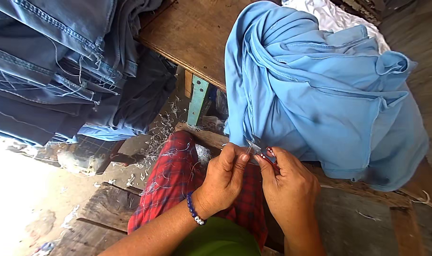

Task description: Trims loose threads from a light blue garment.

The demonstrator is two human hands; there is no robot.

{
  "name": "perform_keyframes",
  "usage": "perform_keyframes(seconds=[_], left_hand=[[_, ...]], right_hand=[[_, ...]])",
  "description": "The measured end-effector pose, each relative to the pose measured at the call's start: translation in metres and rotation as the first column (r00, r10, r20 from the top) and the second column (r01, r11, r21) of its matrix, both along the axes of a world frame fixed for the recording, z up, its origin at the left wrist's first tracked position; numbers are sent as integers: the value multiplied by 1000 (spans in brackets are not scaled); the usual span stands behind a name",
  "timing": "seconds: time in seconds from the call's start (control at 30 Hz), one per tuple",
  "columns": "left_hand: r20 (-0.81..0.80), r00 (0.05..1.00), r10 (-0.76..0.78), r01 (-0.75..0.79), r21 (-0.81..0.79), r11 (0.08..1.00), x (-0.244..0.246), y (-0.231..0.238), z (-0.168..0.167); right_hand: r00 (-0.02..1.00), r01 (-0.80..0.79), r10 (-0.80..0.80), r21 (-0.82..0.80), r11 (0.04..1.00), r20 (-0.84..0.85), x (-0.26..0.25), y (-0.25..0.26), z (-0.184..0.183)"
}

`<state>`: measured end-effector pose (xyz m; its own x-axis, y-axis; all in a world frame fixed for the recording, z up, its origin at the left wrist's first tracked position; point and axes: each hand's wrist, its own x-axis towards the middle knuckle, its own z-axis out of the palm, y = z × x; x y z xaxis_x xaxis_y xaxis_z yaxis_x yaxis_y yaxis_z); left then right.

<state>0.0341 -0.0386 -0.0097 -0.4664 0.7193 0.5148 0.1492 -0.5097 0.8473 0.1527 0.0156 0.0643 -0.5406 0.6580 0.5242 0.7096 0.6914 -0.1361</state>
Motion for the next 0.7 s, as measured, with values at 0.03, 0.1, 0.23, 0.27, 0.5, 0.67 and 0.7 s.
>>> perform_keyframes(seconds=[0.03,0.1,0.23,0.27,0.5,0.67,0.7], left_hand=[[-23,1000,9,-9,8,1000,0,1,0],[-88,996,30,-28,26,999,0,0,-1],[-34,999,17,-14,85,996,2,-2,-4],[66,998,-18,11,103,995,3,-3,-4],[599,770,-219,163,148,976,1,-12,21],[656,724,-214,182,118,976,-3,-22,26],[662,731,-167,158,74,985,-7,-27,21]], right_hand=[[1000,5,-5,-3,1000,11,-1,0,1],[999,18,-18,0,1000,34,-2,0,2],[998,-8,6,-50,999,-56,3,5,3],[989,-54,40,-99,994,-139,7,8,1],[904,-273,241,-41,961,-354,19,21,-49],[659,-365,344,116,924,-669,5,37,-51],[593,-392,349,119,912,-726,5,39,-44]])
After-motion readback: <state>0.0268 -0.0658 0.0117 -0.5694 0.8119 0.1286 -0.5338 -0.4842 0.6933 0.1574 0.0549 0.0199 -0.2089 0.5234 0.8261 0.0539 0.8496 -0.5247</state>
